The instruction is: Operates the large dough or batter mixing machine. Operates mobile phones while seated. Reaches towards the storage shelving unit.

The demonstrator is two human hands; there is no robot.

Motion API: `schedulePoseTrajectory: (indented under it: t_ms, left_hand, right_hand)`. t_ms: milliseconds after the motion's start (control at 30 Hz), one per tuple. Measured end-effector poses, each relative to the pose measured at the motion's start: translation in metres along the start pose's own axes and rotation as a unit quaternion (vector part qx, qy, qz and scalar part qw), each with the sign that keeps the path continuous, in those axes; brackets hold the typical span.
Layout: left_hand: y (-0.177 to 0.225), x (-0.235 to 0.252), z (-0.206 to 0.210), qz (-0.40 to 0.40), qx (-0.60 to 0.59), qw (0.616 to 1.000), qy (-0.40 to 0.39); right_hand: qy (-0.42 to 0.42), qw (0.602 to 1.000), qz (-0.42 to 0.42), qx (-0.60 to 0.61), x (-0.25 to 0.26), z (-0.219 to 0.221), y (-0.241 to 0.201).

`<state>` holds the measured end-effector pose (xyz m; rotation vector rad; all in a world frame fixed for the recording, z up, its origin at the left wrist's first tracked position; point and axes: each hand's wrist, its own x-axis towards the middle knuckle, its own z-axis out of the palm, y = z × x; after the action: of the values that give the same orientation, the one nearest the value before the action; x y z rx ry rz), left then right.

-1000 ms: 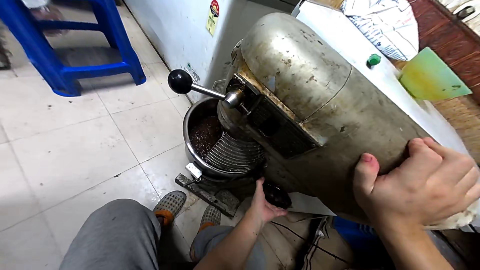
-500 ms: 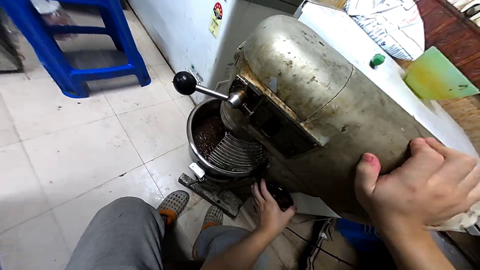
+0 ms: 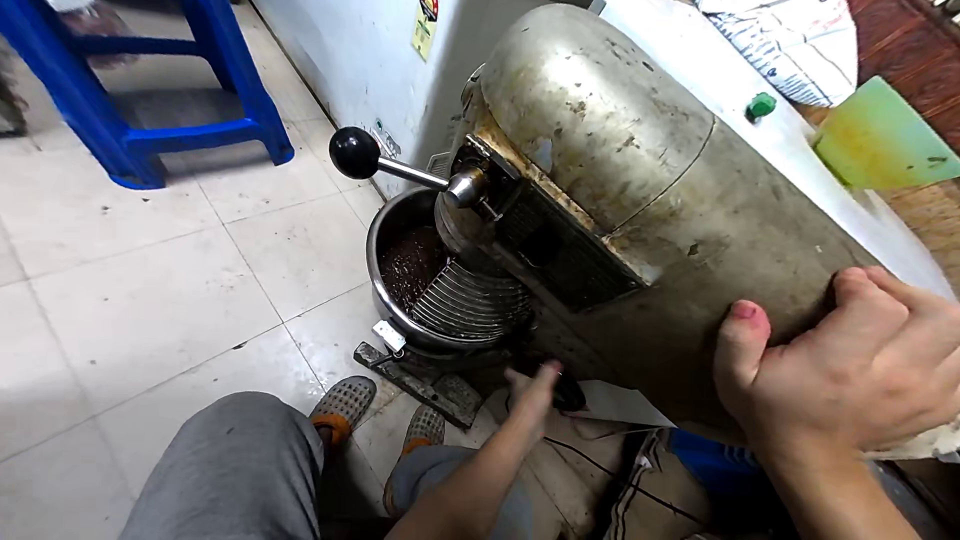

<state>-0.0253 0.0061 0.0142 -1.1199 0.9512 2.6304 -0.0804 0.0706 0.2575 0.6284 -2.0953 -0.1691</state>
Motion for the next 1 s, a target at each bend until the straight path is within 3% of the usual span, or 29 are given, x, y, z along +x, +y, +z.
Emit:
schedulePoseTrajectory:
  t_ms: [33,100,200,267,367,467,567,700,867,1000]
  left_hand:
    - [-0.002,-0.002,0.006,0.074,0.145,0.985,0.061]
    - [-0.004,-0.010,0.015,0.134,0.338,0.922,0.133]
    - [-0.016,-0.019,0.016,0.174,0.408,0.884,0.147]
    - [-0.027,-0.021,0.010,0.207,0.380,0.892,0.134]
    - [-0.037,-0.026,0.007,0.200,0.218,0.950,0.095]
    - [-0.023,-0.025,0.011,0.006,-0.031,0.999,0.041]
    - [0.003,-0.018,0.012,-0.161,-0.175,0.969,-0.060]
    - [0.014,-0.009,0.014,-0.180,-0.199,0.963,-0.033]
    - [0.005,-0.004,0.020,-0.107,-0.185,0.975,0.051]
    - [0.007,-0.005,0.019,-0.071,-0.102,0.990,0.065]
  right_hand:
    - [-0.005,1.000,0.003,0.000,0.000,0.001,0.001]
    - [-0.009,1.000,0.004,-0.002,-0.001,0.001,0.002]
    - [-0.008,1.000,0.004,0.001,-0.001,0.001,0.002]
    - [-0.005,1.000,0.000,0.000,0.000,0.001,0.002]
    - [-0.011,1.000,0.000,0.001,-0.001,0.000,0.003]
    - [-0.006,1.000,-0.001,-0.001,-0.002,0.001,0.003]
    - [0.001,1.000,-0.003,-0.005,0.000,-0.001,0.002]
    - [-0.002,1.000,0.003,-0.003,0.000,0.000,0.000]
    - [0.005,1.000,-0.004,-0.006,0.002,-0.003,-0.003]
    - [0.009,1.000,-0.007,-0.002,0.003,-0.002,-0.004]
